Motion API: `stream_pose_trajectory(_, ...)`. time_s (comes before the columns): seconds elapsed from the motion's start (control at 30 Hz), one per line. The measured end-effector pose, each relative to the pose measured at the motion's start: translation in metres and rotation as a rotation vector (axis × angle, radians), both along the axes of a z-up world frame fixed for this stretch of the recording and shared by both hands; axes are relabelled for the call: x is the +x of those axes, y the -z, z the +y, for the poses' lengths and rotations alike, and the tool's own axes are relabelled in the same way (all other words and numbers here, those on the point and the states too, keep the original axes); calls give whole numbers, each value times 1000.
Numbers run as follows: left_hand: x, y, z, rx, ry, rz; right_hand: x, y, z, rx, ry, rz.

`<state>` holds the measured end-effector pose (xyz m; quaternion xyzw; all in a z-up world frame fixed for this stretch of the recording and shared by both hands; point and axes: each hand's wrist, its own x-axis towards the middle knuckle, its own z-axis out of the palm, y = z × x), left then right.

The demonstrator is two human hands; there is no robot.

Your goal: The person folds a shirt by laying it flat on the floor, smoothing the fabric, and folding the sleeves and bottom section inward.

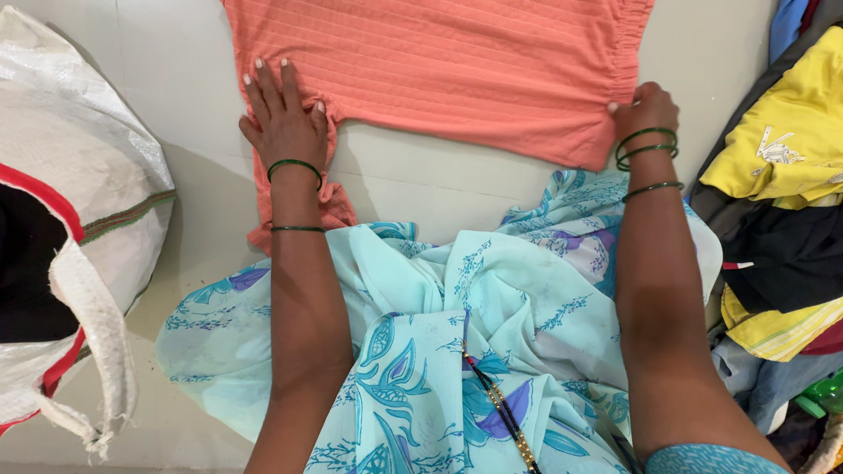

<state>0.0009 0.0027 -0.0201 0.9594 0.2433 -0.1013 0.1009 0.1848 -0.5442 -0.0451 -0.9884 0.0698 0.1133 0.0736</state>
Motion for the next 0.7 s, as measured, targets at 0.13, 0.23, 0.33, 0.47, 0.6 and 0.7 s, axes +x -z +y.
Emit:
stream_pose_trajectory(0.13,2,-2,0,2,3,2,6,-4,1,12,113,100)
stream_pose_trajectory(0.23,1,-6,-1,-20,2,9,-11,-22,8,189,35,88)
stream_pose_trajectory(0.33,3,-11,-2,-51,-17,23,-23,-37,16,304,4,182)
stream_pose_trajectory(0.47,3,-15,-3,-88,-36,-18,-28,-34,20,106,-47,311)
stream_pose_trajectory(0.6,3,-21,-5,-94,-43,12,-22,-32,23,-51,-101,487)
stream_pose_trajectory(0.7,3,-26,-6,-71,-40,41,-21,-39,31,-194,-104,552)
